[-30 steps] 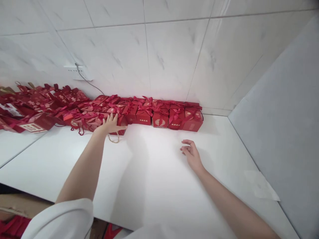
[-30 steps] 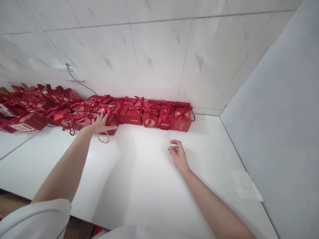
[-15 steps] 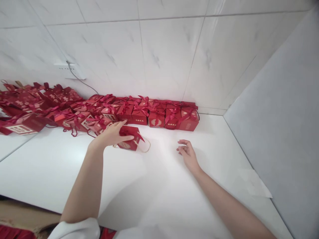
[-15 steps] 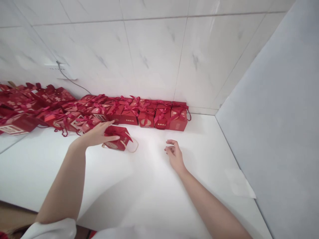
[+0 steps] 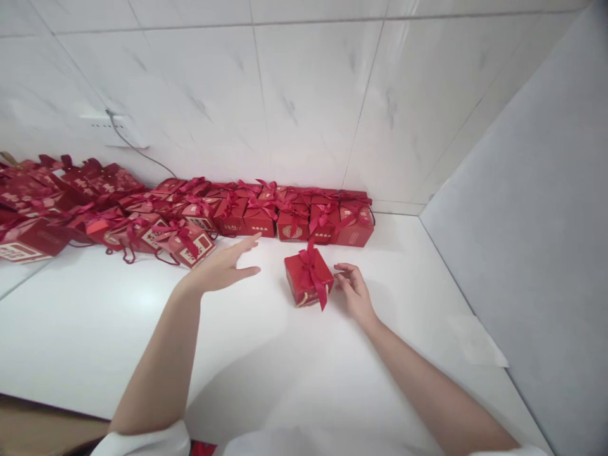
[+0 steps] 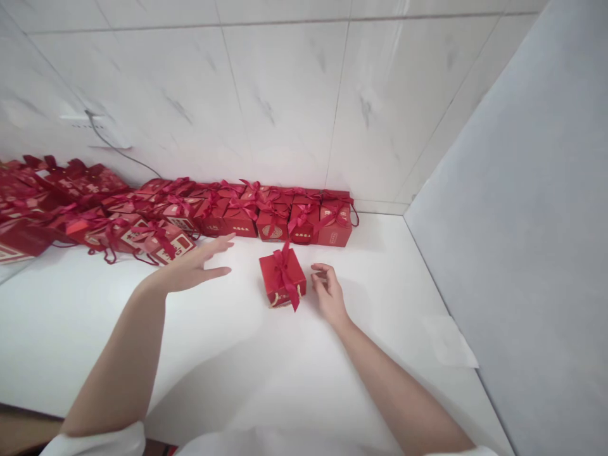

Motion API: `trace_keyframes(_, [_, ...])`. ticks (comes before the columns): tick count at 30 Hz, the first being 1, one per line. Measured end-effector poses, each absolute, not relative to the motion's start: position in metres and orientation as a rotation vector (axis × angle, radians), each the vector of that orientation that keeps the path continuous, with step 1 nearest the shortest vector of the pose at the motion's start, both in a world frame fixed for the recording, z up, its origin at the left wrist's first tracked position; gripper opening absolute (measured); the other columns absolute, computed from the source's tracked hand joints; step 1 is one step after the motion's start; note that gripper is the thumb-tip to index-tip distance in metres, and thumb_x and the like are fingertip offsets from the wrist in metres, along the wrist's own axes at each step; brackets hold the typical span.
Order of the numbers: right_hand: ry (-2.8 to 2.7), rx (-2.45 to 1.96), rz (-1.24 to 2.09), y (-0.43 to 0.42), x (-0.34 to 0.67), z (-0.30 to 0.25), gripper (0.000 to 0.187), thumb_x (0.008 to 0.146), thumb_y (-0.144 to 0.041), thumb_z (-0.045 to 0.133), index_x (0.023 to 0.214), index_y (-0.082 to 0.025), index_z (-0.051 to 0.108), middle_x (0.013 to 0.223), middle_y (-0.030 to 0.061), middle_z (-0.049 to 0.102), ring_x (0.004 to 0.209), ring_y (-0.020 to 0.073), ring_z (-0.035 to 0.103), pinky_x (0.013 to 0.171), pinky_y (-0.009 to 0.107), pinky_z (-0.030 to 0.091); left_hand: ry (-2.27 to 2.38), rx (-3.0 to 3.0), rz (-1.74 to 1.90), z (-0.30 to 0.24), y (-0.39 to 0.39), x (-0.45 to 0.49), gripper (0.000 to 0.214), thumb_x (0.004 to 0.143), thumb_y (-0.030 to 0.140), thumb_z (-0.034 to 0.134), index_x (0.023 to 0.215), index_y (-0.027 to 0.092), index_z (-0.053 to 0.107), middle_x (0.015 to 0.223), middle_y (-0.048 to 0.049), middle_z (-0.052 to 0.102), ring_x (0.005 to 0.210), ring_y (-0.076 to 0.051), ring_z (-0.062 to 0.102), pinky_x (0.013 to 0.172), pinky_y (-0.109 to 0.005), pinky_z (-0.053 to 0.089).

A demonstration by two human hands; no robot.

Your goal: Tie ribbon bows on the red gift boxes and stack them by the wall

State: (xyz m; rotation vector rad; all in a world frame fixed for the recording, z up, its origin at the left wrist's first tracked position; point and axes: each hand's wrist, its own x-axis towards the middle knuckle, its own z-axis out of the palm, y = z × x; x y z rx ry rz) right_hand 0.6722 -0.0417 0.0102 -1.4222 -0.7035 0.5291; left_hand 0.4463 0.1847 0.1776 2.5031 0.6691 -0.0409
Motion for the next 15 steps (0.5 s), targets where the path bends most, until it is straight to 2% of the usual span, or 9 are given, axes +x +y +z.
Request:
trace_keyframes(2, [-0.71,-1.406,0.519,-0.045,0.668,0.019,0.035,0.092,-0.051,0.052,0.116,-0.026,0.054,0.124,0.0075,0.06,0.103,0.0222,0.062,0.084,0.036,0.053,0.664,2.436,-0.062,0.176,0.173,0.456,0.078,0.087,0.061,0.053,0.154,0.032,0.025,0.15,-0.0068,0.044,0.136,-0.027,0.046,0.097,-0.035,0.049])
trace_keyframes(4, [-0.682,-1.376,0.546,-0.049,0.664,0.032,0.036,0.095,-0.053,0.048,0.119,-0.027,0.052,0.102,0.0055,0.068,0.077,0.0184,0.065,0.067,0.032,0.053,0.596,2.427,-0.087,0.172,0.159,0.464,0.082,0.084,0.064,0.057,0.153,0.031,0.028,0.152,-0.0061,0.041,0.139,-0.028,0.042,0.1,-0.035,0.048])
trace_keyframes(6, [-0.626,-1.353,0.539,-0.054,0.664,0.049,0.037,0.097,-0.055,0.045,0.119,-0.026,0.051,0.069,-0.0012,0.064,0.047,0.0137,0.05,0.045,0.026,0.042,0.534,2.425,-0.098,0.165,0.148,0.469,0.084,0.082,0.065,0.059,0.153,0.031,0.028,0.157,-0.0046,0.034,0.143,-0.029,0.036,0.108,-0.037,0.043])
trace_keyframes(8, [-0.581,-1.344,0.447,-0.057,0.669,0.069,0.035,0.097,-0.055,0.046,0.114,-0.025,0.053,0.052,-0.0055,0.052,0.04,0.0123,0.041,0.037,0.022,0.03,0.508,2.389,-0.068,0.157,0.142,0.47,0.081,0.084,0.064,0.059,0.152,0.032,0.03,0.158,-0.0033,0.032,0.143,-0.029,0.034,0.112,-0.039,0.04])
trace_keyframes(10, [-0.587,-1.34,0.354,-0.058,0.676,0.089,0.031,0.096,-0.053,0.049,0.106,-0.025,0.057,0.051,-0.0054,0.049,0.043,0.0127,0.043,0.038,0.022,0.03,0.509,2.314,0.004,0.147,0.142,0.471,0.073,0.086,0.061,0.057,0.15,0.033,0.035,0.156,-0.0027,0.036,0.142,-0.028,0.037,0.112,-0.039,0.04])
trace_keyframes(12, [-0.661,-1.349,0.351,-0.056,0.683,0.105,0.029,0.095,-0.051,0.052,0.1,-0.024,0.059,0.056,-0.0038,0.053,0.046,0.0124,0.047,0.043,0.023,0.036,0.501,2.21,0.1,0.138,0.144,0.473,0.063,0.088,0.058,0.055,0.145,0.033,0.044,0.153,-0.0021,0.041,0.138,-0.026,0.042,0.112,-0.038,0.04])
trace_keyframes(15, [-0.836,-1.411,0.48,-0.046,0.691,0.115,0.03,0.094,-0.051,0.054,0.099,-0.023,0.061,0.081,0.0015,0.065,0.067,0.0148,0.06,0.062,0.028,0.05,0.514,1.993,0.231,0.123,0.143,0.479,0.05,0.091,0.055,0.053,0.134,0.03,0.055,0.145,-0.004,0.052,0.132,-0.025,0.05,0.111,-0.037,0.041])
